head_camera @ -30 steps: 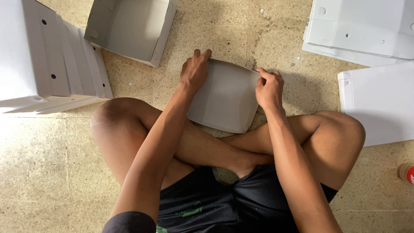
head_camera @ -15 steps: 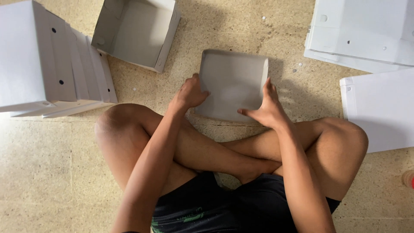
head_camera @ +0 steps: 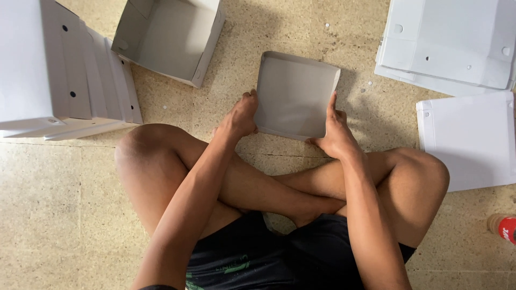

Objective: Assembling cardboard boxes by folding flaps and tucking them into slots while sitting on the floor.

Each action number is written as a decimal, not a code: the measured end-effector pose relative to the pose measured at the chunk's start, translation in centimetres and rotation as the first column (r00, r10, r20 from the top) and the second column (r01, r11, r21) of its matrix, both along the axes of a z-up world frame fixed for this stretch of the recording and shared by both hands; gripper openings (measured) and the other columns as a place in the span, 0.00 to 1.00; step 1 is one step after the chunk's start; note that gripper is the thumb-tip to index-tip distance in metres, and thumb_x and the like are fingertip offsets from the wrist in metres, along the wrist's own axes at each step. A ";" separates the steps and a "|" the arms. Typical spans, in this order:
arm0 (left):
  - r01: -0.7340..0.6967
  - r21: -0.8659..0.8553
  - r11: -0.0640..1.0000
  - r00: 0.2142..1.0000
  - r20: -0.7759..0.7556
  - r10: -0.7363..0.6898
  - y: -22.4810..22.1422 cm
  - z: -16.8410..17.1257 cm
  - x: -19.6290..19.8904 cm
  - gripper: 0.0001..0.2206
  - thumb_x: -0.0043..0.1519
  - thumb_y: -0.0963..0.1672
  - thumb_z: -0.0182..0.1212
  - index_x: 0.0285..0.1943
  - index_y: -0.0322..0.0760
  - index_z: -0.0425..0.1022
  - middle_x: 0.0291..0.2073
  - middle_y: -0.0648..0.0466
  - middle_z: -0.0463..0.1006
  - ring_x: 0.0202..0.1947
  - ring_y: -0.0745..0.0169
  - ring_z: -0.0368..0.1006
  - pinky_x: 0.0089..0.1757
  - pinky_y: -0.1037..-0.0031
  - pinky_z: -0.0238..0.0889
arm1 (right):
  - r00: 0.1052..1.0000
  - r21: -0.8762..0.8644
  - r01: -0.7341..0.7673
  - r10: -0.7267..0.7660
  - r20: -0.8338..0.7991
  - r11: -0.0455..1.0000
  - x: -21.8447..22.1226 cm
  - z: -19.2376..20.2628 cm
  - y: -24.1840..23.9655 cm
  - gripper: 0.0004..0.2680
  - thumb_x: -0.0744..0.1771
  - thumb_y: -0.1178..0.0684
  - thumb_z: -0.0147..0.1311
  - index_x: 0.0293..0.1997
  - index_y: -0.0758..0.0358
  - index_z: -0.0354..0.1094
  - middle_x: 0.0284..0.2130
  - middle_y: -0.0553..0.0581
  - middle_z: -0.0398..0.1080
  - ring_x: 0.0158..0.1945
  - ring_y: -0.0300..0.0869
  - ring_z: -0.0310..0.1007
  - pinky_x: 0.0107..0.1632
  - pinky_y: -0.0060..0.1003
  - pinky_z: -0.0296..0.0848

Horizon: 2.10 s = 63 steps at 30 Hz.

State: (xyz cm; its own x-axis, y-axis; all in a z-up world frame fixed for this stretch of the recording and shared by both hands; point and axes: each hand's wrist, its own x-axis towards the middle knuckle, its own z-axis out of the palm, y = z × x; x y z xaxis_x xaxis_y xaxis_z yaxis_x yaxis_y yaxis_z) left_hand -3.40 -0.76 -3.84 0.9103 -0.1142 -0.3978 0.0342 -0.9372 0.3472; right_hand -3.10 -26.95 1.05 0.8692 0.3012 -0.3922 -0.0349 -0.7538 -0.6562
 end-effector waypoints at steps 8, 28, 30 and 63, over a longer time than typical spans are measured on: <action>-0.284 -0.267 0.921 0.904 0.245 0.350 3.9 7.2 1.2 0.49 0.43 0.45 0.84 0.75 0.33 0.58 0.63 0.33 0.57 0.66 0.24 0.56 0.63 0.36 0.49 | 1.000 -0.092 0.007 -0.006 0.012 0.996 0.1 -1.0 -0.9 0.21 0.61 0.54 0.68 0.61 0.55 0.71 0.74 0.70 0.37 0.72 0.73 0.43 0.63 0.64 0.64; 0.026 0.001 1.000 0.951 0.308 -0.025 -6.0 9.1 -5.4 0.43 0.49 0.50 0.75 0.72 0.28 0.59 0.73 0.28 0.51 0.73 0.26 0.45 0.64 0.29 0.23 | 0.386 0.468 0.353 -0.582 0.716 0.810 3.0 5.0 -6.3 0.11 0.71 0.63 0.45 0.60 0.69 0.70 0.51 0.73 0.71 0.58 0.63 0.68 0.60 0.52 0.66; -0.157 -0.108 0.982 0.898 0.399 0.187 -3.6 10.8 -5.2 0.43 0.51 0.49 0.75 0.74 0.32 0.55 0.73 0.29 0.47 0.73 0.24 0.43 0.63 0.30 0.32 | 0.372 0.439 0.189 -0.478 0.796 0.878 4.2 7.5 -5.0 0.13 0.70 0.68 0.45 0.60 0.69 0.70 0.50 0.71 0.68 0.58 0.63 0.67 0.60 0.52 0.64; -0.712 -0.489 0.503 0.643 -0.168 0.747 1.9 -2.9 -1.5 0.24 0.60 0.36 0.46 0.67 0.18 0.53 0.47 0.26 0.74 0.50 0.24 0.75 0.43 0.44 0.72 | 0.380 0.257 -0.108 -0.199 0.903 0.960 -2.1 0.1 2.1 0.16 0.63 0.68 0.61 0.54 0.58 0.76 0.54 0.68 0.71 0.61 0.64 0.68 0.56 0.56 0.72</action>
